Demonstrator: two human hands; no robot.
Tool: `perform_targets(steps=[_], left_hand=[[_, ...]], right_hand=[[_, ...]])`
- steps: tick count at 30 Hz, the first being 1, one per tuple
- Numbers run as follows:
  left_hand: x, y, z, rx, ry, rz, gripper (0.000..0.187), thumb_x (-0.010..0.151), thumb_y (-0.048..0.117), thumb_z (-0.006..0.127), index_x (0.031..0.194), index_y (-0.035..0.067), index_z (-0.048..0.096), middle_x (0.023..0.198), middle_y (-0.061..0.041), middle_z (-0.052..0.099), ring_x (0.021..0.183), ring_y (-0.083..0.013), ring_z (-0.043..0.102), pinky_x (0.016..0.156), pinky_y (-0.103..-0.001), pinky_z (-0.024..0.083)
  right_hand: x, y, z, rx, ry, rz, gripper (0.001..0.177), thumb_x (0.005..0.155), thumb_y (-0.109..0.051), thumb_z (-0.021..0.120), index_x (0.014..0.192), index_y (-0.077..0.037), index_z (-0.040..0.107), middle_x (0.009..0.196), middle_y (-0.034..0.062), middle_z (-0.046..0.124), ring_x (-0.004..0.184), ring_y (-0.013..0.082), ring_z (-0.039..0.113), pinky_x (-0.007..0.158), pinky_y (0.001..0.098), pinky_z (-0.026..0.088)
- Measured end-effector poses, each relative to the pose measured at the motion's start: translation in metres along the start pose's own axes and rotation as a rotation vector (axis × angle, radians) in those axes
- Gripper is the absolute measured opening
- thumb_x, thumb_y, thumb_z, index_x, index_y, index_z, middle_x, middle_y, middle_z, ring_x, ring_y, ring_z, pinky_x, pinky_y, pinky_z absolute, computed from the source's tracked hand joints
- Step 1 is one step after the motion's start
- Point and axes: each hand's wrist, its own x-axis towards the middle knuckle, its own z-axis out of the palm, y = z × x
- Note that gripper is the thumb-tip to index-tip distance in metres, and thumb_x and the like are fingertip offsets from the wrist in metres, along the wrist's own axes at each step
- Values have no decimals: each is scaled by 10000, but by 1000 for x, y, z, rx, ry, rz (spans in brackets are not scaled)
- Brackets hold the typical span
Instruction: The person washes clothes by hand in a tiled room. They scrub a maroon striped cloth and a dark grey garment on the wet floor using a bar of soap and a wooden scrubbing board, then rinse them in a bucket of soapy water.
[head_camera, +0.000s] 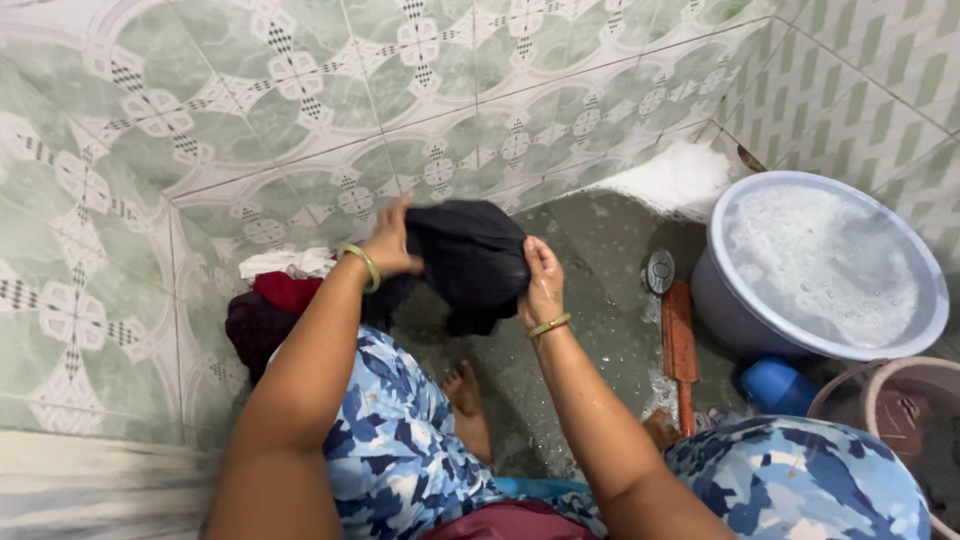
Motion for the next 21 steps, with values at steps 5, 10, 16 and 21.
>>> perform_targets(steps=[5, 10, 16, 21], left_hand=[[0, 22, 64, 180, -556, -103, 1726, 455, 501, 1006, 1600, 142, -235, 1673, -309, -79, 1573, -440, 16, 1271, -493, 160], [2, 52, 138, 11, -350, 279, 1576, 518, 459, 1004, 1595, 58, -75, 1650, -302, 93, 1513, -414, 200, 1243, -458, 224], [25, 55, 132, -460, -42, 250, 810, 634, 313, 881, 1355, 56, 615, 1242, -148, 746, 1167, -304, 710, 1031, -401, 536], [12, 72, 33, -230, 263, 44, 643, 587, 165, 824, 1202, 98, 648, 1066, -193, 740, 1034, -381, 703, 891, -449, 553]], right_hand=[[7, 18, -15, -224, -53, -66, 211, 1067, -158, 685, 1185, 15, 661, 1074, 28, 691, 991, 115, 634, 904, 287, 516], [-1, -4, 1, 1, -65, 13, 296, 1041, -230, 653, 1255, -26, 627, 1162, 67, 692, 1059, 173, 669, 950, 336, 546], [-7, -41, 26, 102, 77, 79, 444, 971, -346, 616, 1312, -62, 607, 1251, 98, 685, 1134, 243, 674, 985, 401, 552], [41, -24, -49, 4, 78, -43, 406, 1001, -190, 690, 1377, -57, 618, 1045, -26, 638, 935, 113, 612, 807, 279, 502]])
